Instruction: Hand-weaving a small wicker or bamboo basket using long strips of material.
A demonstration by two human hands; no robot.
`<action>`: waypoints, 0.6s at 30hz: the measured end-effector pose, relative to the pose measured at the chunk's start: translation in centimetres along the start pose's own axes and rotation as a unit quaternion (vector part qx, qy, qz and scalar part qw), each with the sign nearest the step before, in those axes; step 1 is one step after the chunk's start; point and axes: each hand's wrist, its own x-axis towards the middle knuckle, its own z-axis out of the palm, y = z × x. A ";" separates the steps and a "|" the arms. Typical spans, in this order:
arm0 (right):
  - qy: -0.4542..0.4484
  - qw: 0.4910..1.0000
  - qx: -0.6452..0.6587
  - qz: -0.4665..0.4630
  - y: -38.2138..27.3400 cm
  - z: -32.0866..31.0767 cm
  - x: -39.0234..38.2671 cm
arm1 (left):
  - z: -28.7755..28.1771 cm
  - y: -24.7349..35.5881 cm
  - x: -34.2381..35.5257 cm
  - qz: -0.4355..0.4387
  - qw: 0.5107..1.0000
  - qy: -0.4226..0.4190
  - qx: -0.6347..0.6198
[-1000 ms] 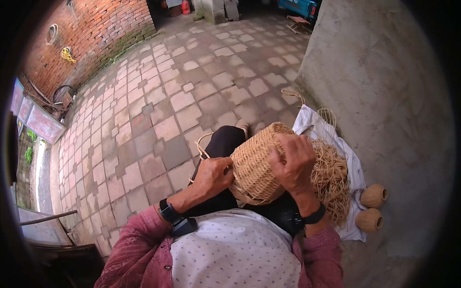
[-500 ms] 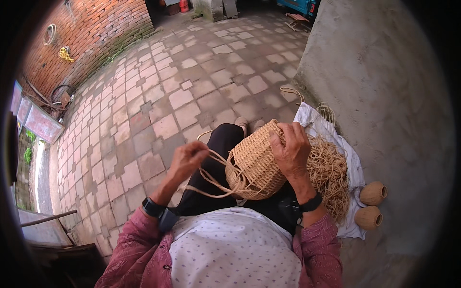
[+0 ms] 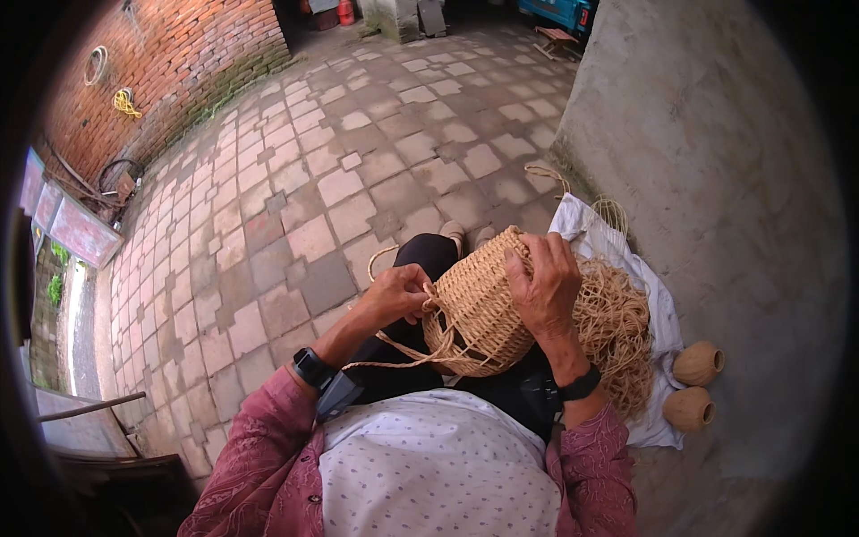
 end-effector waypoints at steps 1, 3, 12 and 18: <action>0.001 1.000 0.001 0.002 -0.1 -0.1 0.0 | 0.2 -0.2 0.2 -0.001 1.000 0.000 0.002; 0.002 1.000 -0.002 -0.004 -0.2 -0.1 0.1 | 0.7 -0.3 0.4 0.066 0.980 0.055 0.180; 0.024 0.996 0.087 0.014 0.7 0.0 0.0 | 2.0 0.6 -1.7 0.130 0.963 0.087 0.222; -0.022 0.993 0.091 0.078 3.0 3.3 0.8 | 2.9 0.9 -2.4 0.153 0.980 -0.019 0.130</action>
